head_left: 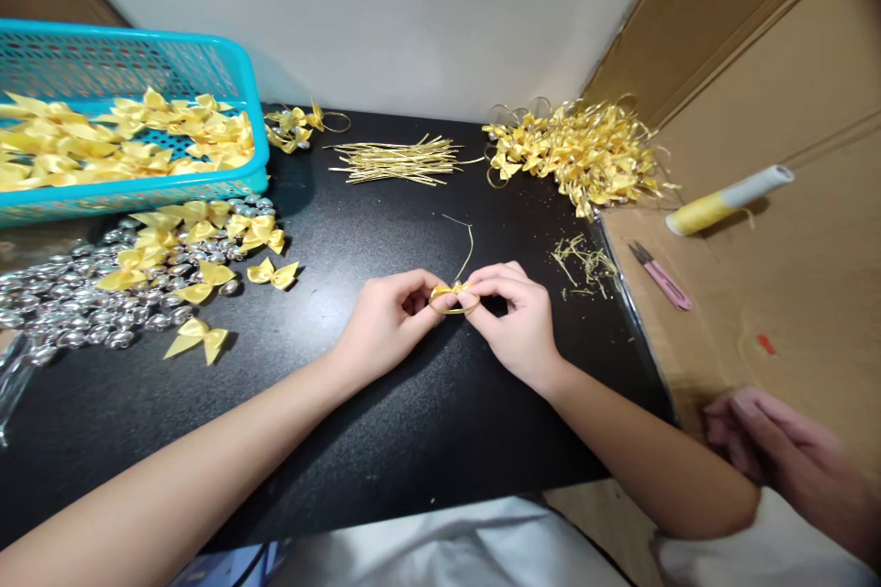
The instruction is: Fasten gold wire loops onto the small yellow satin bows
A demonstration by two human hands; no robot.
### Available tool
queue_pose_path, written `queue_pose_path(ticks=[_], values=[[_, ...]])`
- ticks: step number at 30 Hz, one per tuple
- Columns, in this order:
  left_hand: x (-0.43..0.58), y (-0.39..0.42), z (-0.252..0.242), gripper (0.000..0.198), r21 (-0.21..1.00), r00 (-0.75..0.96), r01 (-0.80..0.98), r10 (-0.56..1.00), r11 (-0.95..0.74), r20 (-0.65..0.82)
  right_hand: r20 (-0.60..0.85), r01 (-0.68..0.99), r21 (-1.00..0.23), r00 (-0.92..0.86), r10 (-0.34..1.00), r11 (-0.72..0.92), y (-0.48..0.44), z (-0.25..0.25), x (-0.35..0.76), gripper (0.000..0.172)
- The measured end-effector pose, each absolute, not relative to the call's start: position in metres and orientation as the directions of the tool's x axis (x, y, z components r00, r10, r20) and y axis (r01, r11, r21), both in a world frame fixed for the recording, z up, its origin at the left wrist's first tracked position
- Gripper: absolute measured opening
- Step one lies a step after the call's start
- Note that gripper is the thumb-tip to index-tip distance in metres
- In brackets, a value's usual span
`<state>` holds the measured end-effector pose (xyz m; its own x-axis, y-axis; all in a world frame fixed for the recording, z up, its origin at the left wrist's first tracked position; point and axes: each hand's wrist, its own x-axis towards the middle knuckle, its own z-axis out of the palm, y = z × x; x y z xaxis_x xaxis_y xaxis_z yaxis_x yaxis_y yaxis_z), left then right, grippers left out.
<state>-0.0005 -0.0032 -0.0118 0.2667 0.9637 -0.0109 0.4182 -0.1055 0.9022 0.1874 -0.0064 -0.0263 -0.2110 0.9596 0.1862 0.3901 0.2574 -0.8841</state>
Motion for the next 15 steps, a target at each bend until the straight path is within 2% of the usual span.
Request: queue_pose_path(ticks=[4,8,15], values=[[0.0,-0.003,-0.011,0.028,0.906,0.284,0.41,0.959,-0.105,-0.017,0.03,0.258,-0.959,-0.323,0.946,0.119,-0.004,-0.031,0.189,0.018],[0.0,-0.003,-0.008,0.027,0.939,0.274,0.341,0.96,-0.041,-0.058,-0.02,0.181,-0.983,-0.318,0.948,0.04,-0.005,-0.032,0.188,0.018],[0.0,0.0,-0.011,0.017,0.962,0.19,0.261,0.973,0.075,-0.127,-0.123,0.274,-0.961,-0.368,0.922,-0.019,-0.018,-0.027,0.189,0.022]])
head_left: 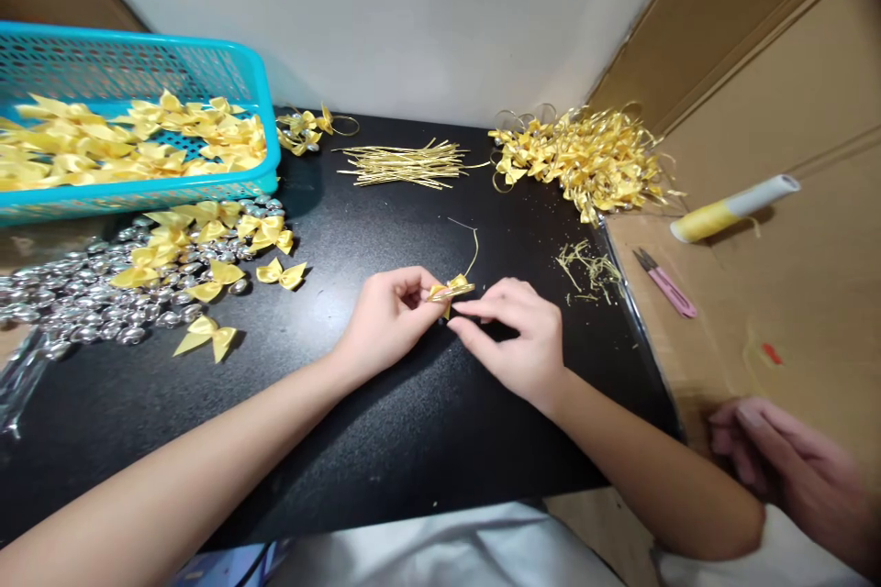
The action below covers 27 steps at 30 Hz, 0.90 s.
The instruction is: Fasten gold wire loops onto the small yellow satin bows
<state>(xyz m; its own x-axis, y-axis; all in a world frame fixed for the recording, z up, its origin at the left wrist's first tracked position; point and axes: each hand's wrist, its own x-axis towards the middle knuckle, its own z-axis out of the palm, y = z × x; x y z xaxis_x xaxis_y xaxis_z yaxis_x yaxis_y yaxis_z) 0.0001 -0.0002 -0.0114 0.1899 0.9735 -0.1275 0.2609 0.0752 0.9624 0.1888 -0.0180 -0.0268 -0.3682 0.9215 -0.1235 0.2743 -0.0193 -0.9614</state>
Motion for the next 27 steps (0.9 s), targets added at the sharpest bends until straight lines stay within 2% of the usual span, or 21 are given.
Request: queue_pose_path(ticks=[2,6,11,14,18,22,27], values=[[0.0,-0.001,-0.011,0.015,0.96,0.212,0.274,0.97,0.057,-0.118,-0.14,0.297,-0.955,-0.399,0.906,-0.016,-0.019,-0.026,0.187,0.026],[-0.001,-0.001,-0.005,0.025,0.93,0.294,0.368,0.948,0.004,-0.121,-0.16,0.33,-0.944,-0.475,0.865,0.007,-0.013,-0.021,0.187,0.029],[-0.004,0.002,-0.002,0.026,0.931,0.37,0.365,0.913,0.029,-0.173,0.006,0.356,-0.916,-0.454,0.891,0.187,-0.003,-0.012,0.19,0.025],[-0.005,0.005,-0.002,0.025,0.931,0.408,0.363,0.891,0.042,-0.199,0.069,0.455,-0.841,-0.447,0.892,0.293,-0.003,-0.007,0.189,0.022],[-0.006,0.007,0.0,0.026,0.931,0.429,0.359,0.873,0.069,-0.231,0.19,0.603,-0.681,-0.402,0.896,0.415,-0.004,0.003,0.185,0.022],[-0.007,0.009,-0.002,0.026,0.937,0.396,0.335,0.887,0.101,-0.237,0.122,0.682,-0.599,-0.439,0.89,0.419,-0.006,0.013,0.183,0.023],[-0.008,0.011,-0.004,0.025,0.94,0.324,0.314,0.916,0.132,-0.237,-0.024,0.674,-0.618,-0.531,0.847,0.405,-0.008,0.021,0.187,0.019]])
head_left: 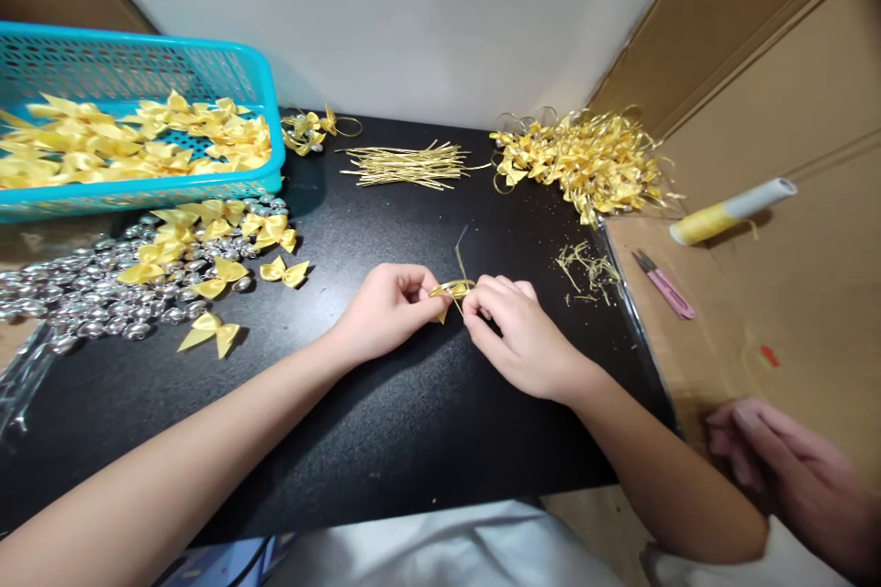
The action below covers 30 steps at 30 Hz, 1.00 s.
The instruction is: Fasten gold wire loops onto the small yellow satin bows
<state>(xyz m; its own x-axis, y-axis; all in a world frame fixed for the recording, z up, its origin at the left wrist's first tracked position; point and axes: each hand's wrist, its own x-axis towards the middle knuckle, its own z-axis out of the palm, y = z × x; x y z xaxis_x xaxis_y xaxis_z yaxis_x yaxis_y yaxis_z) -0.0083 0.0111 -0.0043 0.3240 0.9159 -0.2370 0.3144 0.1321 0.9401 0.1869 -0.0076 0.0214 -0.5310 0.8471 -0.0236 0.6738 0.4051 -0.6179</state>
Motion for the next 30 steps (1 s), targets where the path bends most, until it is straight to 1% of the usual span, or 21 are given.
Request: queue_pose_path(ticks=[1,3,5,6,10,12,13,15,17,19,22,25,27,30], values=[[-0.009,0.012,-0.004,0.025,0.944,0.312,0.302,0.921,0.135,-0.231,-0.038,0.646,-0.648,-0.555,0.831,0.402,-0.007,0.022,0.188,0.019],[-0.009,0.014,-0.002,0.025,0.952,0.287,0.271,0.933,0.14,-0.218,-0.071,0.559,-0.748,-0.603,0.794,0.358,-0.006,0.025,0.192,0.021],[-0.01,0.016,0.0,0.026,0.961,0.257,0.23,0.944,0.15,-0.209,-0.117,0.464,-0.848,-0.633,0.766,0.254,-0.004,0.028,0.197,0.024],[-0.011,0.017,0.002,0.025,0.965,0.24,0.209,0.948,0.159,-0.209,-0.147,0.434,-0.88,-0.637,0.757,0.195,-0.003,0.029,0.199,0.027],[-0.016,0.022,0.005,0.021,0.97,0.178,0.129,0.957,0.208,-0.229,-0.278,0.356,-0.934,-0.646,0.711,-0.042,0.0,0.033,0.205,0.036],[-0.019,0.024,0.006,0.022,0.97,0.17,0.1,0.957,0.22,-0.235,-0.301,0.301,-0.944,-0.611,0.732,-0.137,0.002,0.033,0.207,0.038],[-0.021,0.025,0.006,0.023,0.971,0.17,0.09,0.958,0.219,-0.232,-0.294,0.273,-0.948,-0.57,0.767,-0.162,0.004,0.032,0.208,0.04],[-0.025,0.028,0.006,0.024,0.973,0.172,0.076,0.959,0.216,-0.227,-0.245,0.226,-0.961,-0.439,0.865,-0.157,0.007,0.03,0.211,0.043],[-0.027,0.03,0.005,0.023,0.973,0.162,0.046,0.959,0.227,-0.231,-0.201,0.198,-0.97,-0.309,0.93,-0.144,0.011,0.028,0.215,0.044],[-0.029,0.031,0.003,0.023,0.969,0.143,0.005,0.959,0.246,-0.244,-0.216,0.173,-0.969,-0.248,0.944,-0.176,0.013,0.027,0.218,0.042],[-0.028,0.032,0.0,0.023,0.97,0.104,-0.039,0.966,0.242,-0.237,-0.287,0.146,-0.954,-0.207,0.935,-0.26,0.015,0.025,0.217,0.04],[-0.027,0.032,-0.001,0.021,0.976,0.068,-0.045,0.976,0.212,-0.209,-0.272,0.11,-0.959,-0.079,0.959,-0.263,0.015,0.02,0.212,0.04],[-0.026,0.03,0.002,0.02,0.984,0.047,-0.013,0.983,0.178,-0.177,-0.236,0.115,-0.966,-0.018,0.972,-0.232,0.015,0.014,0.209,0.038],[-0.028,0.028,0.01,0.024,0.992,0.013,0.102,0.997,0.069,-0.071,-0.187,0.193,-0.965,-0.041,0.982,-0.176,0.017,0.005,0.212,0.034]])
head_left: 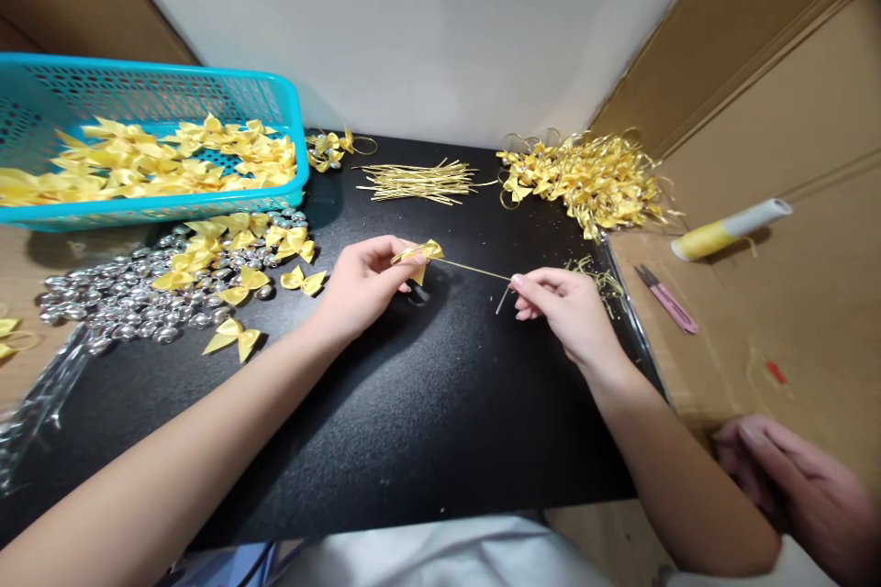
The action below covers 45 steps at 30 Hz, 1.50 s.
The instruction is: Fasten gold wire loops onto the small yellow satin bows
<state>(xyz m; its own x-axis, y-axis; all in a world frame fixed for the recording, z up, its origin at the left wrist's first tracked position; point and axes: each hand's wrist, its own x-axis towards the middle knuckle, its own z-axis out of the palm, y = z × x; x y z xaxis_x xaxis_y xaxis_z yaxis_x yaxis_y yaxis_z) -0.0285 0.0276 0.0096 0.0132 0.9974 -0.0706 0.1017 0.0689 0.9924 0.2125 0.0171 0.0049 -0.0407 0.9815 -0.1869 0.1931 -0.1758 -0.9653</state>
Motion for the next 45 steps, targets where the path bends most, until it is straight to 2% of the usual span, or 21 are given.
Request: queue_pose_path(ticks=[3,7,9,12,15,18,23,28,33,36,38,41,45], values=[[-0.035,0.025,0.02,0.023,0.966,-0.021,0.247,0.996,-0.076,0.084,-0.16,0.226,-0.965,-0.1,0.982,-0.134,0.022,-0.005,0.222,0.029],[-0.042,0.022,0.039,0.021,0.873,0.01,0.429,0.967,-0.234,0.254,-0.107,0.201,-0.977,-0.19,0.976,-0.068,0.024,-0.012,0.23,0.031],[-0.042,0.02,0.048,0.021,0.824,0.047,0.498,0.958,-0.269,0.284,-0.113,0.172,-0.983,-0.242,0.964,-0.072,0.019,-0.01,0.225,0.033],[-0.035,0.016,0.057,0.02,0.793,0.09,0.546,0.959,-0.272,0.267,-0.198,0.116,-0.979,-0.383,0.903,-0.165,0.002,-0.004,0.201,0.039],[-0.025,0.011,0.059,0.02,0.87,0.129,0.449,0.978,-0.205,0.164,-0.234,0.027,-0.968,-0.453,0.86,-0.25,-0.012,-0.003,0.172,0.051],[-0.018,0.008,0.054,0.021,0.964,0.186,0.261,0.983,-0.051,0.002,-0.199,-0.052,-0.971,-0.361,0.911,-0.233,-0.007,-0.01,0.161,0.055],[-0.018,0.011,0.036,0.024,0.984,0.214,0.086,0.962,0.155,-0.17,-0.122,-0.055,-0.989,-0.221,0.968,-0.138,0.015,-0.019,0.181,0.05],[-0.021,0.014,0.024,0.018,0.977,0.244,0.0,0.947,0.215,-0.209,-0.07,-0.019,-0.997,-0.235,0.969,-0.077,0.016,-0.013,0.192,0.051],[-0.023,0.013,0.025,0.018,0.994,0.258,0.063,0.961,0.088,-0.101,-0.063,0.009,-0.998,-0.223,0.973,-0.062,0.016,-0.006,0.191,0.05],[-0.024,0.013,0.025,0.024,0.995,0.256,0.072,0.963,0.067,-0.083,-0.136,-0.146,-0.975,-0.194,0.972,-0.165,0.016,-0.004,0.191,0.043],[-0.025,0.013,0.021,0.024,0.992,0.247,0.081,0.963,0.093,-0.11,-0.196,-0.317,-0.915,-0.191,0.962,-0.25,0.015,-0.002,0.19,0.034],[-0.026,0.016,0.015,0.024,0.986,0.248,0.062,0.954,0.157,-0.168,-0.24,-0.479,-0.82,-0.208,0.948,-0.313,0.009,0.001,0.185,0.023],[-0.028,0.02,0.011,0.022,0.972,0.292,-0.042,0.933,0.231,-0.21,-0.312,-0.614,-0.673,-0.27,0.911,-0.413,0.002,-0.001,0.175,0.027]])
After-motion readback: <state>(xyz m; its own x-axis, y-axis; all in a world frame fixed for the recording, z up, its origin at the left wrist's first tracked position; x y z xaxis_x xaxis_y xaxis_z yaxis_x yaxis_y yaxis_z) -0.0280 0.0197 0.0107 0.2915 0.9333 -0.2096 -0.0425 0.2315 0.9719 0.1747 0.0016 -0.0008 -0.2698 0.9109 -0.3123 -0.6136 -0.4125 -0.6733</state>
